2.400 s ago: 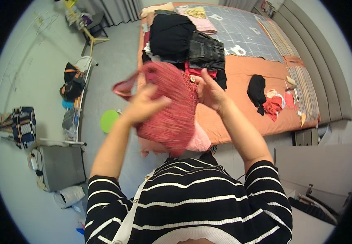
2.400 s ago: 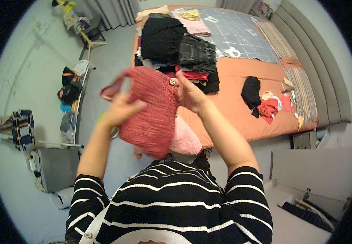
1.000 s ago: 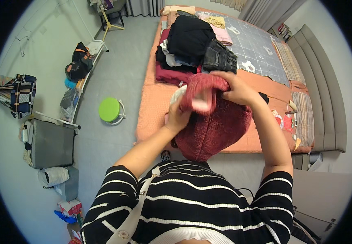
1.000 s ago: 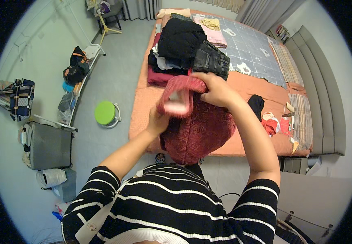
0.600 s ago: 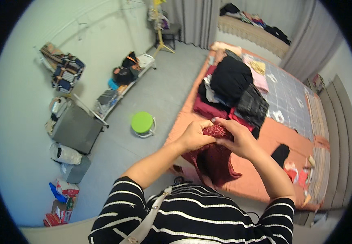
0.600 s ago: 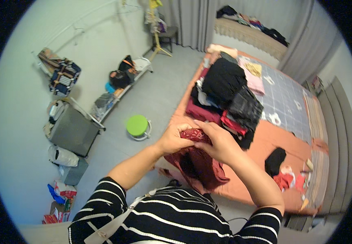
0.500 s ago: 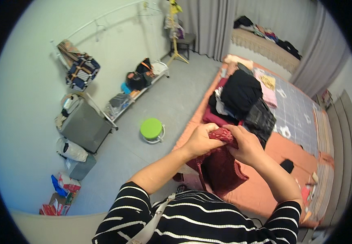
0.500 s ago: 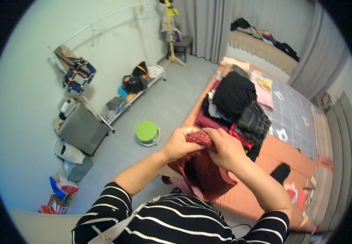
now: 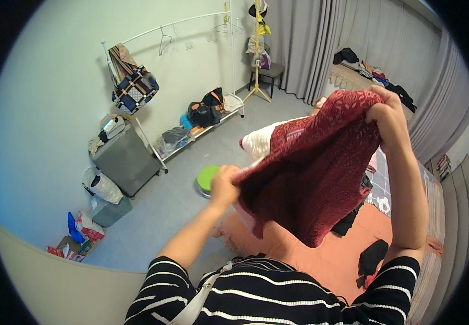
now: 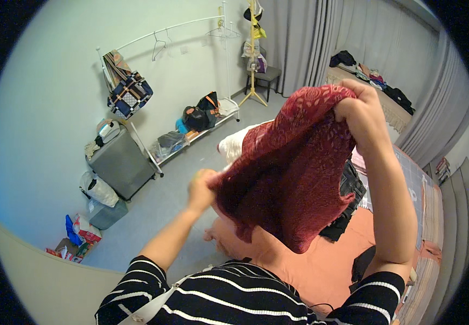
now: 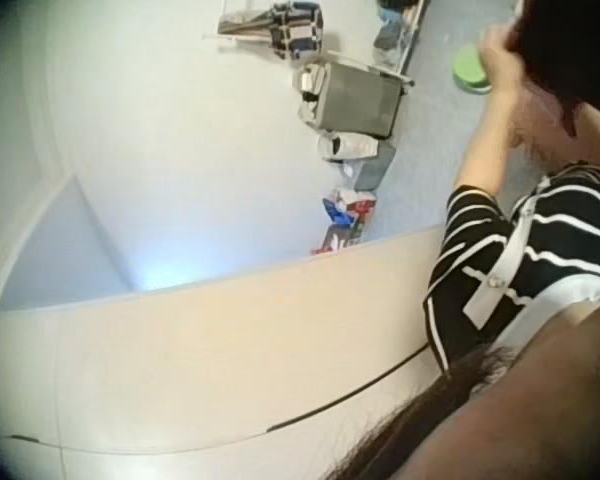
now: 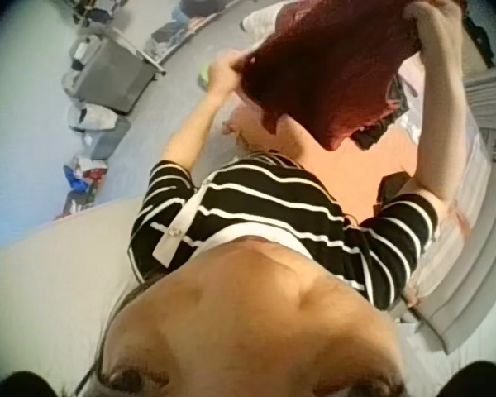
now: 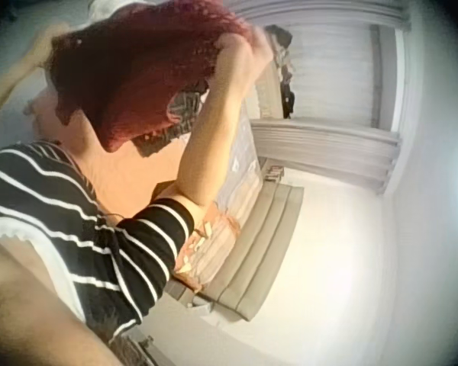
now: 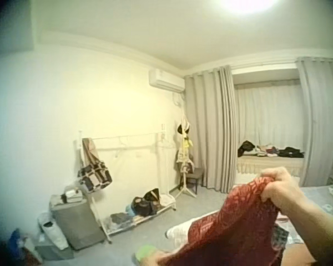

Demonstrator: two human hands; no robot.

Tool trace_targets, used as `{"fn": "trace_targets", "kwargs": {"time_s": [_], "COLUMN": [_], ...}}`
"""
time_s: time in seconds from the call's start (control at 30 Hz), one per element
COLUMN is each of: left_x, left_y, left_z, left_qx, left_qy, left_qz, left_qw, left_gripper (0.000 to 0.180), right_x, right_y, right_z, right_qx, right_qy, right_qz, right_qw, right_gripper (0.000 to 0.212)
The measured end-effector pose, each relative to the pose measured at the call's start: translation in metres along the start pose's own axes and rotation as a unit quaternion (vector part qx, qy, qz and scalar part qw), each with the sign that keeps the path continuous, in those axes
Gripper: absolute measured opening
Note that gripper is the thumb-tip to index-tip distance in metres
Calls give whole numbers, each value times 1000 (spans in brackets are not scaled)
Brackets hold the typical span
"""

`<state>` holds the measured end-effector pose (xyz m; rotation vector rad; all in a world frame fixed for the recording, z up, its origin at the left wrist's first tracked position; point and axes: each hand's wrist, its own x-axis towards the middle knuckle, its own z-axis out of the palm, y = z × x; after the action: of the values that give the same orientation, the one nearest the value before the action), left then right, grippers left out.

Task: The person folds various garments, including light blue jeans, dark jeans, a red patterned top, and a black shirt, on a bed. After folding, the person places the clothes into a white wardrobe.

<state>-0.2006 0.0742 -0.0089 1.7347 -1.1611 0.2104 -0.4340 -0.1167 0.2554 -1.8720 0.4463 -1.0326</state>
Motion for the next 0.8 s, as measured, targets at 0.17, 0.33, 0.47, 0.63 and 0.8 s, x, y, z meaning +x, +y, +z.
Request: {"fn": "trace_targets", "kwargs": {"time_s": [0.17, 0.33, 0.47, 0.63, 0.8], "left_x": [53, 121, 178, 195, 158], "left_y": [-62, -89, -59, 40, 50], "left_z": [-42, -52, -47, -44, 11], "left_qx": [63, -25, 40, 114, -216], "left_qy": [1, -221, -194, -216, -343], "left_qz": [-30, 13, 305, 322, 304], "left_qw": [998, 975, 932, 915, 862], "left_gripper": [27, 22, 18, 13, 15], "right_x": [-1, -14, -28, -40, -91], "right_y": [2, 21, 31, 27, 36], "right_z": [-27, -51, -59, -60, -58], "right_qx": [-120, -310, -439, -429, -396], "right_qy": [-9, -139, -189, -155, -165], "right_qz": [56, 147, 58, 18, -12], "right_qw": [991, 929, 876, 890, 903], "right_gripper": [17, 25, 24, 28, 27]}}
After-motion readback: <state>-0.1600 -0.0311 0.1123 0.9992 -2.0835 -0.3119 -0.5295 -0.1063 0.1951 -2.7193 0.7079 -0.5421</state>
